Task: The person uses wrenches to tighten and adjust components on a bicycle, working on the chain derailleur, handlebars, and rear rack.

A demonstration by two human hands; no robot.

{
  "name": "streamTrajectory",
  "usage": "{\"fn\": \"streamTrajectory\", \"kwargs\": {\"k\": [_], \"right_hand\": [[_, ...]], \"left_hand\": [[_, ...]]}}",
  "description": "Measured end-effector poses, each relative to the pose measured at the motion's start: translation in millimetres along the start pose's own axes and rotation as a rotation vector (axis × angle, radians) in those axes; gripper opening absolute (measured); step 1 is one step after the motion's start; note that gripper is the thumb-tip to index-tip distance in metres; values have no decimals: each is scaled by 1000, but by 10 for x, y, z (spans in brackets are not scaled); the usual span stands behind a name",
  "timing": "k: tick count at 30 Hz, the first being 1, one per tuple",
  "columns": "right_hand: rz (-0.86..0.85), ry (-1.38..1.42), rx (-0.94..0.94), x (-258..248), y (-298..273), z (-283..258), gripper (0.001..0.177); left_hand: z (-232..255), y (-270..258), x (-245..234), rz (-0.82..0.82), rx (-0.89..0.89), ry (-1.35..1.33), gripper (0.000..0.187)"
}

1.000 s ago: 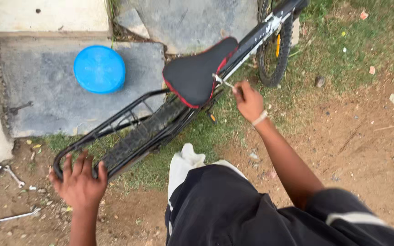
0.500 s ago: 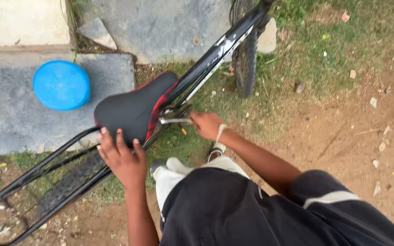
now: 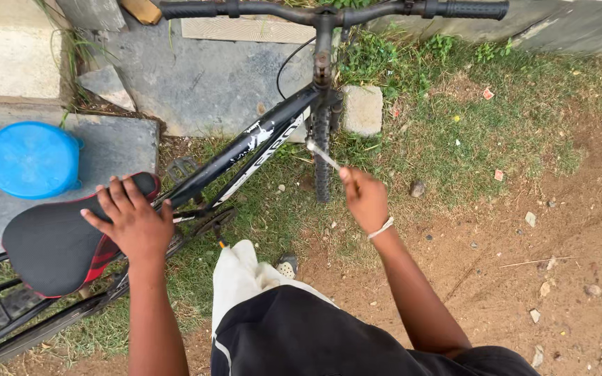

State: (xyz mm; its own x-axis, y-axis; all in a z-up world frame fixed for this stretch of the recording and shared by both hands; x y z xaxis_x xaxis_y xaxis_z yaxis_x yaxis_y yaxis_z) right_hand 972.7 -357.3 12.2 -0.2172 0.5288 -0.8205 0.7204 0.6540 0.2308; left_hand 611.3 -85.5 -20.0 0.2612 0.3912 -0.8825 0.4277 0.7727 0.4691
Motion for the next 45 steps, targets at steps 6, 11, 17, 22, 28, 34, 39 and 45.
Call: {"fn": "streamTrajectory", "kwargs": {"k": [6,11,17,22,28,34,39,45], "right_hand": [[246,267,78,-375,965,443,20],[196,271,186,-256,1480,483,18],[354,83,-241,-260,2024,434,17],[191,-14,-350,-321,2450,750,18],[212,365,-515,-524,2605,1131,17],[250,483,-698,-424,2732,1174,22],[-53,204,-689,148,2904,1319,19],[-64,349,-476,-139,2976,1401,15]], "left_hand": [[15,28,73,-41,-21,38,82],[355,410,117,-150,-131,13,64],[2369,1212,218,-298,-102,-773,49],[3772,1535,262,-100,-186,-865,33],[4105,1600,478,49,-511,-691,29],[4370,1979,976,-8,-317,-496,70],[4037,1875,1335,-202,-246,-896,93],[4029,1899,1505,-329,-318,-839,91]]}}
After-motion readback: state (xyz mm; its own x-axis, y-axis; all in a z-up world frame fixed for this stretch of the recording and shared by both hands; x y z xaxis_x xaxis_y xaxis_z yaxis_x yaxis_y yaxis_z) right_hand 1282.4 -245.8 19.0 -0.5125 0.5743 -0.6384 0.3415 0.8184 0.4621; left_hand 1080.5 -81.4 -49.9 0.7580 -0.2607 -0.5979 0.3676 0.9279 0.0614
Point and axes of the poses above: each hand's wrist, its own y-axis towards the middle knuckle, its own x-axis out of the palm, z = x × y, the point moved 4 cm from there along y, towards the middle knuckle, and after that the axes turned 11 degrees about z, right-handed, at the moved point
